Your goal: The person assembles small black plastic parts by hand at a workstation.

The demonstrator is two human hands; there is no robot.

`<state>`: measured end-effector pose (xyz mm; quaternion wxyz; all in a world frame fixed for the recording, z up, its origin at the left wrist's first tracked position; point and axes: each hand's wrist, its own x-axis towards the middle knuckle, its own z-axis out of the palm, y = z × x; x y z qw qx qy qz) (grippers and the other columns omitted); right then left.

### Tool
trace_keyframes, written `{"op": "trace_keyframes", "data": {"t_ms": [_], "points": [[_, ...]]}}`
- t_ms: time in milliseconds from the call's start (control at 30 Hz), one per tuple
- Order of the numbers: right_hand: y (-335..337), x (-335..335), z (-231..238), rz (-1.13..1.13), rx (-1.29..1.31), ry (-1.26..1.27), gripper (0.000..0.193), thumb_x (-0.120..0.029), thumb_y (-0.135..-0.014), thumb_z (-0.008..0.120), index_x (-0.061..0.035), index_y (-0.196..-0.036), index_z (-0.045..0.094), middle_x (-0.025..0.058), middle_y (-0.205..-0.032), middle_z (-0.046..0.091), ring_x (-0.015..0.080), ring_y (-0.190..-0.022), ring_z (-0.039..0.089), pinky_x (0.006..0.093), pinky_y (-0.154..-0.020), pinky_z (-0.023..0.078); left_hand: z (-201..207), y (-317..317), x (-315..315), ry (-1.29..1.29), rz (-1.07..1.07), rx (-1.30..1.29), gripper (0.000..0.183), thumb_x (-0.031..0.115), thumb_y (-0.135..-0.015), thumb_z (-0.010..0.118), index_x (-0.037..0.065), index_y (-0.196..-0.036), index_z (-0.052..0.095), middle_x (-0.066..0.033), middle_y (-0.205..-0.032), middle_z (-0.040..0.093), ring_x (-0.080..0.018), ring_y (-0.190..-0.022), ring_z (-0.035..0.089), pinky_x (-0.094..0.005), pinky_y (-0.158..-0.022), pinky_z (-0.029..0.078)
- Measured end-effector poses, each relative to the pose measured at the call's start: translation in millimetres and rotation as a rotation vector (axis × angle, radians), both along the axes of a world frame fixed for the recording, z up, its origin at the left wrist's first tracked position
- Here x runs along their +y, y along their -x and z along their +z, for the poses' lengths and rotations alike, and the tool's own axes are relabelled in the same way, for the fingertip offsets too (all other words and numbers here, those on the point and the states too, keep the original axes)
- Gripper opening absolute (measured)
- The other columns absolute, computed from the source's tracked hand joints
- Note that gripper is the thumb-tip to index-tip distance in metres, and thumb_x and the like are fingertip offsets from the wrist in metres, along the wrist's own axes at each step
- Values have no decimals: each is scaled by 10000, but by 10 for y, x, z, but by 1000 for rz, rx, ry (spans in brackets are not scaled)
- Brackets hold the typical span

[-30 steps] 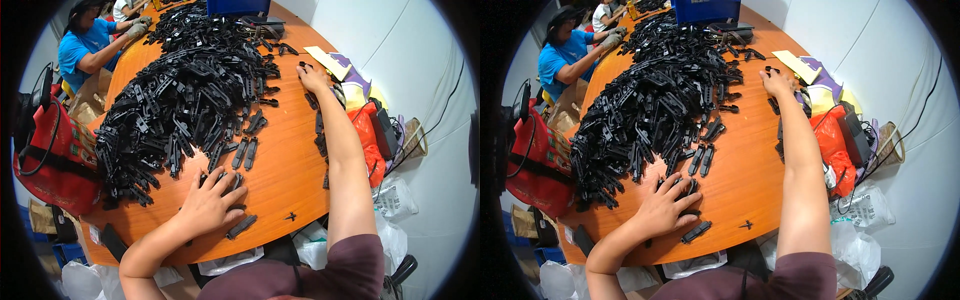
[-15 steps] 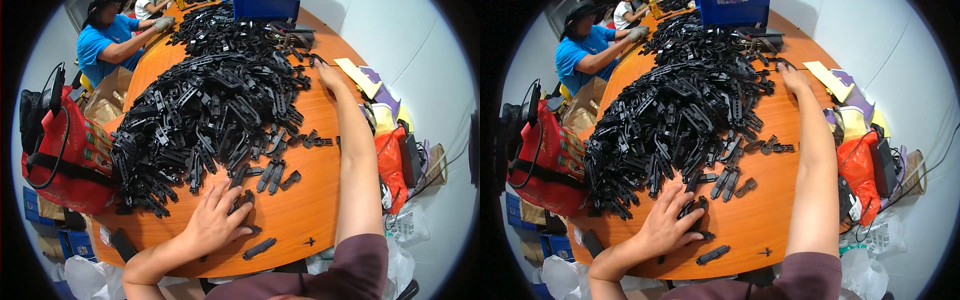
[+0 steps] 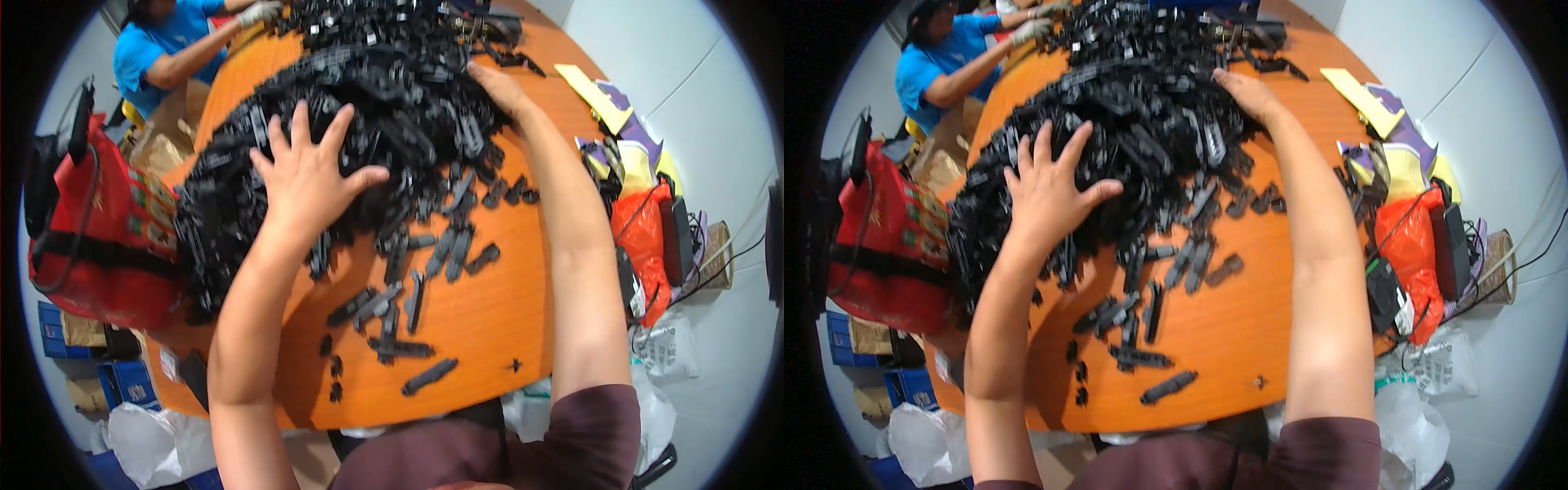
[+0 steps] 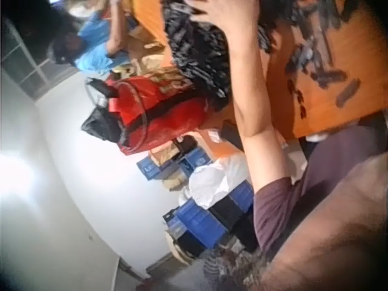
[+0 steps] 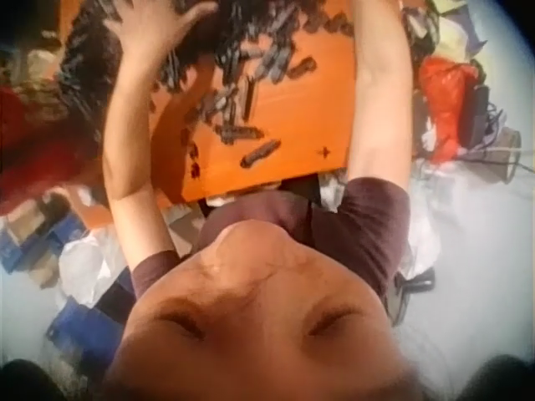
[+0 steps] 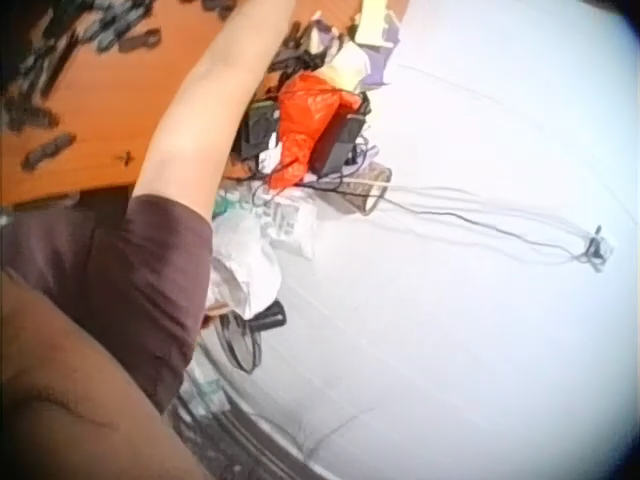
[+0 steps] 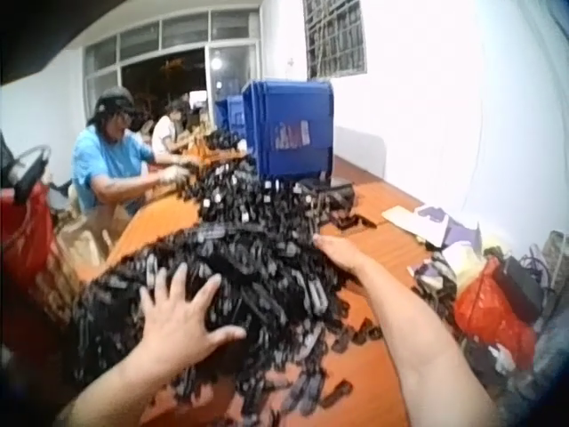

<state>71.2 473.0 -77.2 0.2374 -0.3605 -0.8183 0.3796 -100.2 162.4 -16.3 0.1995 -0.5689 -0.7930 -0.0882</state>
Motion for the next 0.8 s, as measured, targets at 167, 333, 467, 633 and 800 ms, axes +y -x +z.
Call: {"op": "trace_keyframes", "data": {"t_ms": [167,333,467,633,800], "points": [[-252,-554,44,-74,-34,-154,596,-603,-853,452,-133,-1197,577,117,-1187,596,259,-1143,529,319,-958,384,-150,-109,-152,-51,-41,79,814,690,-677,576,170,-1292,461,-157,-1308,417,-397,-1163,402,-564,-866,385],[-513,-1070,-72,-141,-37,-185,568,-594,-850,468,-162,-1202,576,130,-1160,606,294,-1108,547,348,-935,402,-354,-270,-364,-45,-119,52,666,606,-757,555,122,-1213,523,-105,-1090,534,-313,-1063,465,-455,-793,415],[-618,-1554,-40,-145,-39,-160,586,-588,-844,491,-127,-1195,580,147,-1182,589,304,-1123,539,364,-928,414,-389,-416,-681,-33,-212,-85,523,498,-824,545,66,-1118,579,-140,-1110,539,-334,-1034,481,-399,-831,456],[-659,-1956,77,-168,-38,-134,542,-536,-854,518,-105,-1175,589,143,-1165,600,285,-1107,552,348,-926,416,-334,-457,-868,141,-199,-180,495,477,-852,532,71,-1133,579,-162,-1198,514,-361,-1097,457,-401,-884,443],[-639,-2245,169,-140,-72,-196,504,-492,-869,525,-91,-1167,589,141,-1100,631,264,-1055,583,329,-875,439,-355,-453,-1055,-74,-280,-96,406,435,-842,557,81,-1035,602,-149,-1123,536,-333,-1022,496,-401,-785,496]]}}
